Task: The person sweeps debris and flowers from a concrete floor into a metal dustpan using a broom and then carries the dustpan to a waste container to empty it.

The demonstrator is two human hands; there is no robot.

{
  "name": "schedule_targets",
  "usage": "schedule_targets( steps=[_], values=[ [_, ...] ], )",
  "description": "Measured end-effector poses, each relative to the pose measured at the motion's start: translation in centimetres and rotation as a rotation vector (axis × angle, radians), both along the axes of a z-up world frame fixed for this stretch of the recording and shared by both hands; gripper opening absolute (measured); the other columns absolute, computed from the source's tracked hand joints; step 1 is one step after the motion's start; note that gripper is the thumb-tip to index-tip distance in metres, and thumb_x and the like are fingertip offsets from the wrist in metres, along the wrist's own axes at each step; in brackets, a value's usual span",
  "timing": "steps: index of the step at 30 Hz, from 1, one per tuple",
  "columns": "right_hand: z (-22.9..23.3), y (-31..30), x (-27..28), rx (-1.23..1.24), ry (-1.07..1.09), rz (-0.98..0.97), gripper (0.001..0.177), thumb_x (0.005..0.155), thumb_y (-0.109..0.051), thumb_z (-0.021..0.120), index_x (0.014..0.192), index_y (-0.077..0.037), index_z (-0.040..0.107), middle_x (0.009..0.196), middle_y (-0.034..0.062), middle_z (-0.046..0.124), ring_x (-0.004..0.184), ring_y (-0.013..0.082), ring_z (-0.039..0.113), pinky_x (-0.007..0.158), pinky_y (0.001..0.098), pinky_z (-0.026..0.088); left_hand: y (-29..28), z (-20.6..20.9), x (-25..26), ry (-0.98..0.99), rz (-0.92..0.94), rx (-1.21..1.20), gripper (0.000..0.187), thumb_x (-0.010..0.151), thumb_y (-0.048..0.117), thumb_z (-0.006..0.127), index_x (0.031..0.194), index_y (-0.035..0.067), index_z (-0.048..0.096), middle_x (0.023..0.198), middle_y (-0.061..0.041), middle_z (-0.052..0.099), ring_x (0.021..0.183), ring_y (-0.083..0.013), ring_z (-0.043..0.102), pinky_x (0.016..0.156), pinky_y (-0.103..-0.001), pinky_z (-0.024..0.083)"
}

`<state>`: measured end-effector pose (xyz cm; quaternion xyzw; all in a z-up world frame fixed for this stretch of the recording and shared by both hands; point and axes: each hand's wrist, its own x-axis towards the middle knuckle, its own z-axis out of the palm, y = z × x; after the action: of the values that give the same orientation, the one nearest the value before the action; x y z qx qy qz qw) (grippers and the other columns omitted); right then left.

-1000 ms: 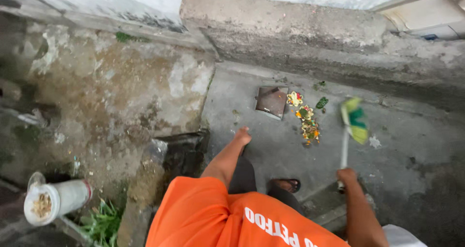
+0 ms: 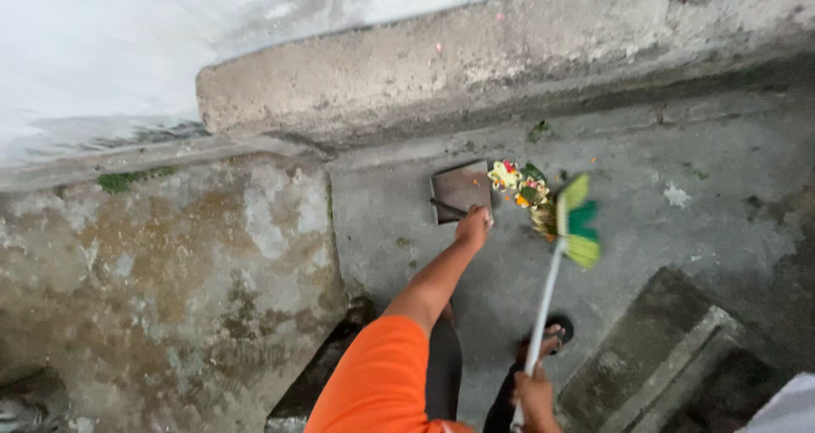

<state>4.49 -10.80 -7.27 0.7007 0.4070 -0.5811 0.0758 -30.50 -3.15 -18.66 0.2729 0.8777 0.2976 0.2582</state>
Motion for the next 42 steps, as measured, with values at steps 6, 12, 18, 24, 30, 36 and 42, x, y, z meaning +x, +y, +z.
schedule_targets(
  steps=[6, 12, 18, 24, 30, 36, 42],
  values=[
    [3.8, -1.2, 1.4, -0.431, 0.286, -0.270, 0.068, 0.091, -0.006, 0.058, 0.150, -0.035, 0.041, 0.059, 0.0044, 0.042, 0.042, 0.0176, 0.039, 0.037, 0.0355, 0.030, -2.1, -0.6, -1.2, 0.105, 0.155, 0.166, 0.026, 0.088, 0.021, 0.076, 0.096, 0.009, 0.055, 0.100, -0.019, 0.062, 0.088, -0.0453, 0.062, 0.074, -0.053, 0.050],
    [5.7, 5.9, 7.0, 0.183, -0.137, 0.434, 0.070, 0.087, -0.014, 0.070, 0.153, -0.024, 0.050, 0.093, 0.0186, 0.065, 0.073, 0.0270, 0.064, 0.065, 0.0368, 0.050, -3.7, -0.7, -2.1, 0.020, 0.302, 0.129, 0.023, 0.090, 0.023, 0.075, 0.098, 0.010, 0.057, 0.094, -0.018, 0.065, 0.086, -0.0422, 0.064, 0.074, -0.050, 0.052],
    [-1.7, 19.4, 2.8, 0.377, -0.087, 0.648, 0.058, 0.090, -0.022, 0.067, 0.143, -0.001, 0.056, 0.102, 0.0326, 0.073, 0.092, 0.0449, 0.073, 0.077, 0.0524, 0.058, -5.4, -0.7, -2.4, 0.015, 0.446, -0.024, 0.021, 0.092, 0.025, 0.075, 0.093, 0.009, 0.060, 0.097, -0.017, 0.067, 0.085, -0.0412, 0.065, 0.073, -0.050, 0.050],
    [-3.1, 10.5, 0.6, 0.421, -0.114, 0.935, 0.071, 0.081, -0.015, 0.064, 0.150, -0.011, 0.045, 0.103, 0.0307, 0.071, 0.097, 0.0484, 0.070, 0.084, 0.0537, 0.056, -5.4, -1.1, -1.9, -0.015, 0.433, 0.189, 0.024, 0.085, 0.022, 0.075, 0.105, 0.011, 0.067, 0.103, -0.016, 0.070, 0.093, -0.0367, 0.070, 0.081, -0.045, 0.055],
    [3.1, 9.1, 8.5, 0.437, 0.056, 1.069, 0.073, 0.080, -0.012, 0.062, 0.150, -0.020, 0.040, 0.122, 0.0276, 0.067, 0.098, 0.0468, 0.069, 0.084, 0.0532, 0.057, -4.4, -3.4, -2.1, -0.042, 0.401, 0.102, 0.015, 0.083, 0.013, 0.073, 0.098, 0.011, 0.071, 0.101, -0.016, 0.073, 0.098, -0.0366, 0.070, 0.084, -0.045, 0.056],
    [9.9, 14.4, 11.6, -0.044, -0.250, 1.057, 0.076, 0.089, -0.004, 0.056, 0.154, -0.040, 0.045, 0.105, 0.0189, 0.077, 0.094, 0.0285, 0.078, 0.086, 0.0405, 0.063, -5.3, -3.3, -1.9, -0.195, 0.508, 0.086, 0.012, 0.088, 0.012, 0.072, 0.100, 0.011, 0.071, 0.096, -0.017, 0.074, 0.095, -0.0365, 0.071, 0.082, -0.044, 0.056],
    [9.6, 16.3, 12.6, 0.044, -0.375, 1.025, 0.090, 0.086, -0.007, 0.067, 0.164, -0.032, 0.030, 0.106, 0.0223, 0.080, 0.090, 0.0341, 0.083, 0.084, 0.0407, 0.064, -9.8, -2.4, -2.9, -0.077, 0.424, 0.218, 0.020, 0.075, 0.003, 0.075, 0.093, 0.009, 0.070, 0.096, -0.016, 0.075, 0.096, -0.0334, 0.073, 0.085, -0.041, 0.056]
  ],
)
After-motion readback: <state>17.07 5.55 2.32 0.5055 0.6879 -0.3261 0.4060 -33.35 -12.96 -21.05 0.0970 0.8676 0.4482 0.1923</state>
